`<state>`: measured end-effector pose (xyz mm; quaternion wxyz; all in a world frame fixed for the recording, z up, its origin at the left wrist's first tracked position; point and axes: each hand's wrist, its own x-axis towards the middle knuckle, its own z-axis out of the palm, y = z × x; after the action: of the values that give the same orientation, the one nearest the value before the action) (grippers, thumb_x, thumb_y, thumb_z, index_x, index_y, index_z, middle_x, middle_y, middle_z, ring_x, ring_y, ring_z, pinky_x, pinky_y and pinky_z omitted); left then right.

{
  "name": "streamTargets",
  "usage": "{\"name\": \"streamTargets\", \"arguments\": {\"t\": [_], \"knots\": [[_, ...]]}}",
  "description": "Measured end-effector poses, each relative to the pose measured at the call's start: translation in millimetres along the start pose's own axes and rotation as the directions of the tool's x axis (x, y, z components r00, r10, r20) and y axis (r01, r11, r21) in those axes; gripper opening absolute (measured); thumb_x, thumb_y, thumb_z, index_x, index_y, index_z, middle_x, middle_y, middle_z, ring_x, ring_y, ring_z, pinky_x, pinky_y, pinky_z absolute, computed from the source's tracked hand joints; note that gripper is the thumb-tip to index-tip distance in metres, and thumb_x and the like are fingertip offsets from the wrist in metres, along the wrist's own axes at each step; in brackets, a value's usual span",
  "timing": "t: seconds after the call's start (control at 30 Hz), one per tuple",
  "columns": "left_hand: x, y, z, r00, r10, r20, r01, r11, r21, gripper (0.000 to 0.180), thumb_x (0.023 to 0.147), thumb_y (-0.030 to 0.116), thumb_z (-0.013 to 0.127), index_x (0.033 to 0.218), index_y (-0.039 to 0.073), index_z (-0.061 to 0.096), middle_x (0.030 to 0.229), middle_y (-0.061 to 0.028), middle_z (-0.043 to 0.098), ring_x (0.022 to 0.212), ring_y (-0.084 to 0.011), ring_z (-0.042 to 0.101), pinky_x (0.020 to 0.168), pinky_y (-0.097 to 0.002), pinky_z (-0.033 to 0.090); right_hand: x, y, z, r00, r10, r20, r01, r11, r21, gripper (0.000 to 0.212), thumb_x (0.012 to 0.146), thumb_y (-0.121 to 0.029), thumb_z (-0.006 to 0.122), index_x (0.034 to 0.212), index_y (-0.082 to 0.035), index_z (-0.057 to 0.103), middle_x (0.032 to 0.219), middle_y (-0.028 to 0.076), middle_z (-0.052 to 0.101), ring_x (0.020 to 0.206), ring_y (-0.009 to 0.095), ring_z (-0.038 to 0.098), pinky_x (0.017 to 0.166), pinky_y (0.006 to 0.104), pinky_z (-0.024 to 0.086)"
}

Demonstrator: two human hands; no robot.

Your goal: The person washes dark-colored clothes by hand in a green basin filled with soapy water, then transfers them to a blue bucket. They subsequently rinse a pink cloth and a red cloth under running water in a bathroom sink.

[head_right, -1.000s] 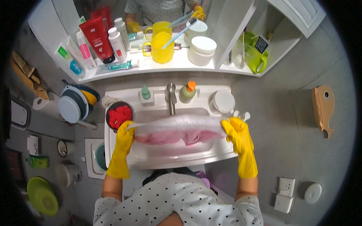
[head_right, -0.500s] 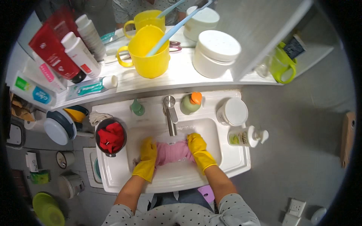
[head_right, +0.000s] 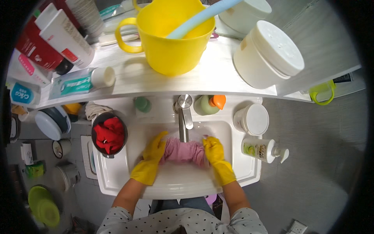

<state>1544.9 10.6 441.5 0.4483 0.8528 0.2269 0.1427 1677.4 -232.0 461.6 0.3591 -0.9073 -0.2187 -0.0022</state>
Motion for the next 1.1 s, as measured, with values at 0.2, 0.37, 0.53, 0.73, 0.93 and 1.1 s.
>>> {"name": "streamTargets", "arguments": {"t": [0.2,0.37,0.53,0.73,0.93,1.1], "knots": [[-27,51,-89,0.946,-0.236,0.222,0.303,0.888,-0.346,0.031,0.095,0.013,0.051,0.123,0.011,0.064,0.117,-0.0091,0.067,0.105,-0.0212,0.063,0.090,-0.0291,0.047,2,-33,-108,0.921,0.364,0.136,-0.375,0.925,0.064,0.016,0.090,-0.015,0.066,0.084,-0.001,0.065,0.076,0.013,0.061,0.069,0.029,0.055,0.067,0.0350,0.047],[-46,92,-118,0.993,-0.023,0.117,0.081,0.850,-0.521,0.031,0.097,0.009,0.048,0.124,0.003,0.062,0.120,-0.0073,0.066,0.105,-0.0186,0.062,0.092,-0.0280,0.046,5,-76,-154,0.956,0.258,0.141,-0.277,0.952,0.133,0.018,0.094,-0.014,0.063,0.083,-0.001,0.063,0.069,0.006,0.057,0.059,0.016,0.049,0.055,0.0313,0.042],[-56,151,-145,0.999,0.040,-0.035,-0.053,0.765,-0.642,0.033,0.095,0.002,0.048,0.126,0.002,0.060,0.125,-0.0097,0.063,0.113,-0.0167,0.058,0.097,-0.0280,0.044,4,-106,-197,0.976,0.214,0.031,-0.214,0.934,0.286,0.018,0.094,-0.018,0.065,0.100,-0.001,0.069,0.074,0.004,0.058,0.056,0.010,0.052,0.052,0.0249,0.043],[-73,160,-160,0.994,0.108,-0.006,-0.077,0.669,-0.739,0.034,0.094,-0.001,0.048,0.126,0.002,0.060,0.125,-0.0076,0.063,0.114,-0.0146,0.056,0.099,-0.0258,0.041,-1,-102,-217,0.964,0.265,0.011,-0.237,0.841,0.486,0.019,0.094,-0.017,0.064,0.102,0.000,0.066,0.079,0.003,0.059,0.060,0.008,0.053,0.054,0.0234,0.043],[-130,77,-133,0.948,-0.174,0.268,0.303,0.753,-0.584,0.031,0.096,0.008,0.050,0.124,0.001,0.061,0.108,-0.0023,0.064,0.097,-0.0107,0.056,0.090,-0.0228,0.042,-28,-84,-176,0.964,0.167,0.206,-0.214,0.948,0.234,0.013,0.096,-0.013,0.060,0.100,-0.001,0.066,0.083,0.004,0.059,0.058,0.011,0.054,0.053,0.0262,0.044],[-182,61,-143,0.947,-0.269,0.173,0.318,0.739,-0.594,0.027,0.098,0.012,0.052,0.120,0.000,0.062,0.101,-0.0039,0.065,0.092,-0.0122,0.058,0.085,-0.0244,0.045,-35,-118,-171,0.969,0.121,0.216,-0.174,0.952,0.250,0.017,0.095,-0.001,0.049,0.103,0.001,0.064,0.087,0.005,0.060,0.061,0.011,0.055,0.057,0.0243,0.046]]}}
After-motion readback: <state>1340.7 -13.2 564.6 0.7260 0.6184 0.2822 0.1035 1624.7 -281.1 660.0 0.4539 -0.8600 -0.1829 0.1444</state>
